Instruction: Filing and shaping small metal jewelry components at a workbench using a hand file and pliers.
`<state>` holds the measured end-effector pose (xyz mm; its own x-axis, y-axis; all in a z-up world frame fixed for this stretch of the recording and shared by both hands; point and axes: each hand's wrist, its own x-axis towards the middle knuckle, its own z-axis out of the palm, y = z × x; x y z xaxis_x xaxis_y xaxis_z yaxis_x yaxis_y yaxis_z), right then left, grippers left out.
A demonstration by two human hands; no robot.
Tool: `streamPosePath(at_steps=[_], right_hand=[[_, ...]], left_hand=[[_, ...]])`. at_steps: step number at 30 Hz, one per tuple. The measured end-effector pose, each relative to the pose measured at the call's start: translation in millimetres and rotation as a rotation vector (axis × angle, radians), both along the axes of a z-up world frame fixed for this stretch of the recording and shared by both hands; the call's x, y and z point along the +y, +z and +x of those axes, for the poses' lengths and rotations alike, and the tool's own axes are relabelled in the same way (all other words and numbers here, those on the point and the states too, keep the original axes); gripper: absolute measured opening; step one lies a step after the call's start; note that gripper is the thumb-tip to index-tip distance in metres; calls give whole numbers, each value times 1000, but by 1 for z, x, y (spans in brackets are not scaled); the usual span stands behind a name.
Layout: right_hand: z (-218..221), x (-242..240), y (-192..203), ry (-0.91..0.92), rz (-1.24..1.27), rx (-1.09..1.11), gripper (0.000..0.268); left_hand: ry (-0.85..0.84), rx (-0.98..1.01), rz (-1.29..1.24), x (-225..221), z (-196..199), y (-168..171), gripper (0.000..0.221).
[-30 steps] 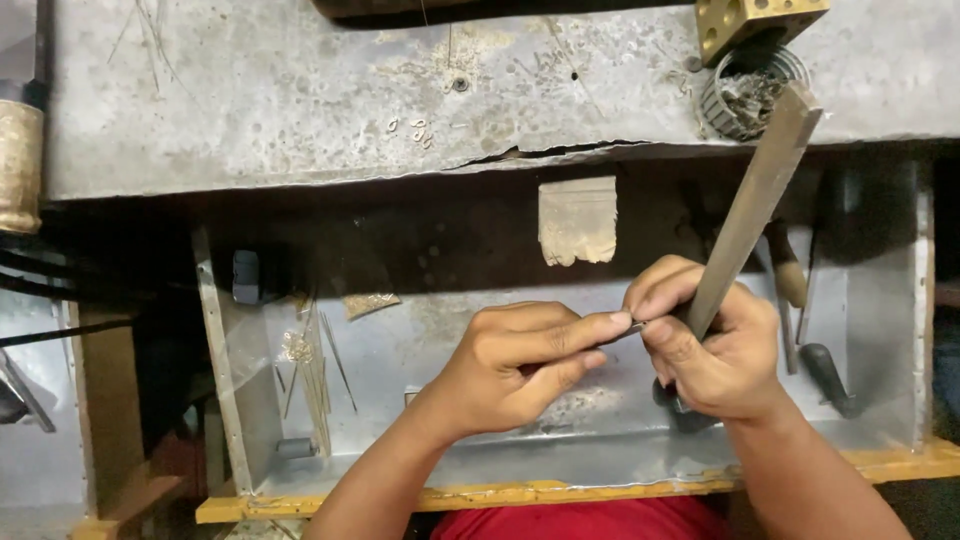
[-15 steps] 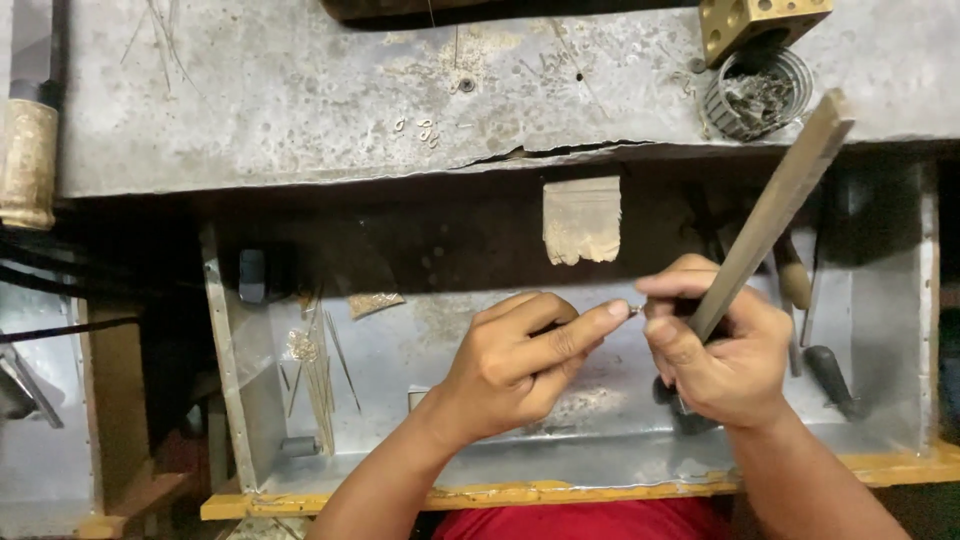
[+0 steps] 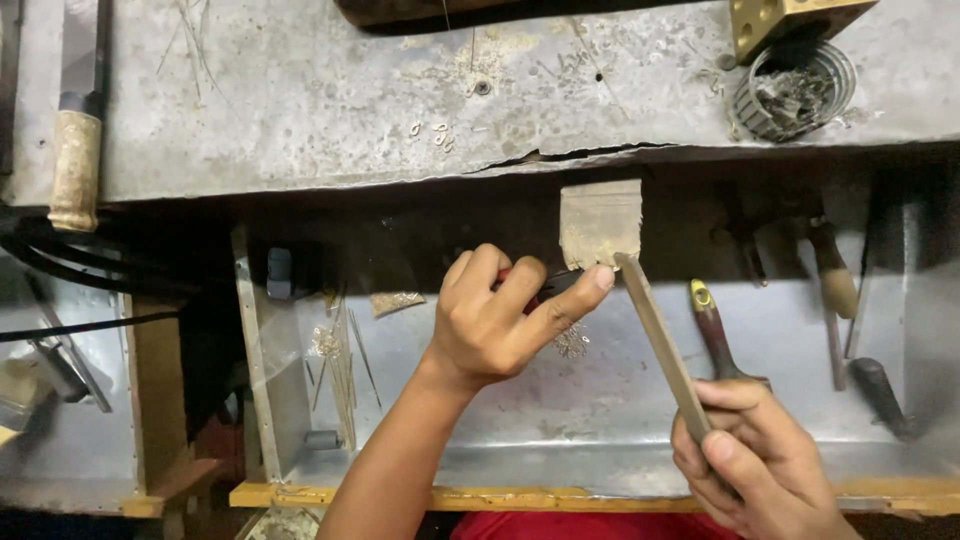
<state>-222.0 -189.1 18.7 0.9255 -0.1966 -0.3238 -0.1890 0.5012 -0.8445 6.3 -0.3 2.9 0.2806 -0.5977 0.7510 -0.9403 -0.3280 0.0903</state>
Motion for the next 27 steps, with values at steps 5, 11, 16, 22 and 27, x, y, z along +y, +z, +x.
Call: streamPosePath(at_steps=[5, 11, 16, 22, 27], right_hand=[[22, -8, 7, 32, -283, -81, 49], [93, -22, 49, 210, -1296, -401, 39], [52, -15, 28, 50, -416, -165, 42], [6, -7, 11, -14, 66, -24, 42], [40, -11, 25, 27, -306, -20, 51]], left_hand=[[15, -66, 37, 1, 3, 0, 40], [24, -100, -9, -4, 4, 12, 22], [7, -76, -27, -4, 4, -11, 38], [-3, -57, -27, -2, 5, -18, 44], [-6, -70, -18, -2, 6, -9, 44]])
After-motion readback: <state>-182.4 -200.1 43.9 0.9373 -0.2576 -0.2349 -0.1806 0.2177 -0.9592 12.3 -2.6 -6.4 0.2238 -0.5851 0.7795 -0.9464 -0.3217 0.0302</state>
